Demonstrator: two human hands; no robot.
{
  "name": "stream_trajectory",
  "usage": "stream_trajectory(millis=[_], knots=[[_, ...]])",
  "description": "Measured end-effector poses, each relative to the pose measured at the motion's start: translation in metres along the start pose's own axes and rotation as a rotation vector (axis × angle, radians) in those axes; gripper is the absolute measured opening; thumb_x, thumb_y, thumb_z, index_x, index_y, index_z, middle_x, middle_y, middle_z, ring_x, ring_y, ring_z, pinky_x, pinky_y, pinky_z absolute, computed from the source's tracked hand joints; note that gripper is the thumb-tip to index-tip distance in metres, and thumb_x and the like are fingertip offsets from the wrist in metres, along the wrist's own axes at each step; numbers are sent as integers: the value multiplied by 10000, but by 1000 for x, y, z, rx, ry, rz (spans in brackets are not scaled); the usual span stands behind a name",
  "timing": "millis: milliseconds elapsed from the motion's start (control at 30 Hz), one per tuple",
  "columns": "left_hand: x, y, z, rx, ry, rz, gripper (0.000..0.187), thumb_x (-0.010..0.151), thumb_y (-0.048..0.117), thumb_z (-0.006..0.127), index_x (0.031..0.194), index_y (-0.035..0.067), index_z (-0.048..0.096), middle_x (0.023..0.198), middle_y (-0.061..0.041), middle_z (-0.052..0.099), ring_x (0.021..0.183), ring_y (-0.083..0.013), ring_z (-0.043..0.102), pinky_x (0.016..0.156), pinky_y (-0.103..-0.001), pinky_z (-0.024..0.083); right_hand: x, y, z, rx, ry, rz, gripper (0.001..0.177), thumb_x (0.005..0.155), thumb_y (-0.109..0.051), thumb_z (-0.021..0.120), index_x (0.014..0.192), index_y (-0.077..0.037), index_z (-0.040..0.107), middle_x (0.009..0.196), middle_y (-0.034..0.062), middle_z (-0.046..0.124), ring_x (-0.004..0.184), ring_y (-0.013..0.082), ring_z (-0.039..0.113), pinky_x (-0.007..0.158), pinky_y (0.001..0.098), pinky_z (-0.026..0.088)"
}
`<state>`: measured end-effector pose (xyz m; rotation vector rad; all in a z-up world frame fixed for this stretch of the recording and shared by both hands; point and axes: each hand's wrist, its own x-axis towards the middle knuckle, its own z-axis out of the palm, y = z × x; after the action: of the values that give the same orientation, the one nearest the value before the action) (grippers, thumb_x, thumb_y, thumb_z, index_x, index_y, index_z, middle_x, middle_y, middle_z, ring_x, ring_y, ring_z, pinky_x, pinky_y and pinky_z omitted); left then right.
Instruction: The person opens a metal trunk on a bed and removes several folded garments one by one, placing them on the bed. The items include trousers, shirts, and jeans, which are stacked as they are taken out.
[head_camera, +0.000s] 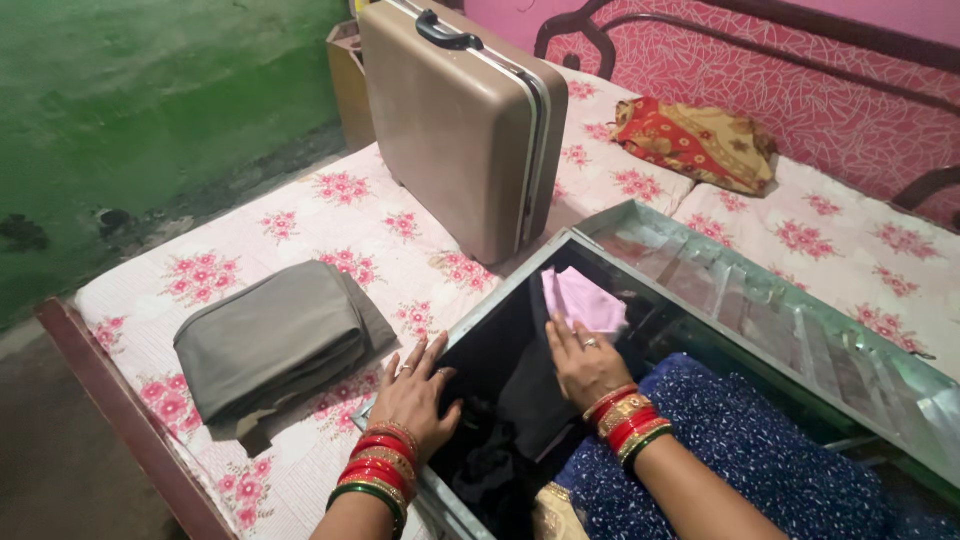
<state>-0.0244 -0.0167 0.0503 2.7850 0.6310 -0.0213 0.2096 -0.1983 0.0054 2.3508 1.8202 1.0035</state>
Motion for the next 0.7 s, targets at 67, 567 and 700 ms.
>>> stream_trajectory(millis=[67, 567, 700], knots=[[1, 1, -2, -4, -12, -6, 529, 871, 415, 653, 1337, 166, 621, 1680, -6, 156, 1538, -206, 153, 1243, -490, 135, -1, 10, 3, 142, 18, 244, 568, 739, -245, 734, 1285, -94, 689, 1332, 158, 632, 1135, 314, 661, 910, 403, 543], [-2, -2, -4, -27, 30, 0, 583, 873, 454, 646, 1375, 165, 579, 1674, -13, 184, 1536, -208, 183, 1237, -495, 176, -9, 86, 66, 1188, 156, 1138, 468, 824, -207, 829, 1238, -18, 717, 1071, 69, 762, 926, 139, 685, 858, 294, 548], [-2, -5, 2, -73, -7, -2, 668, 877, 519, 622, 1433, 161, 523, 1686, -12, 172, 1547, -209, 173, 1226, -473, 204, 30, 90, 15, 1405, 33, 934, 387, 835, -172, 807, 1172, -5, 718, 1022, 66, 762, 897, 145, 704, 843, 295, 563]])
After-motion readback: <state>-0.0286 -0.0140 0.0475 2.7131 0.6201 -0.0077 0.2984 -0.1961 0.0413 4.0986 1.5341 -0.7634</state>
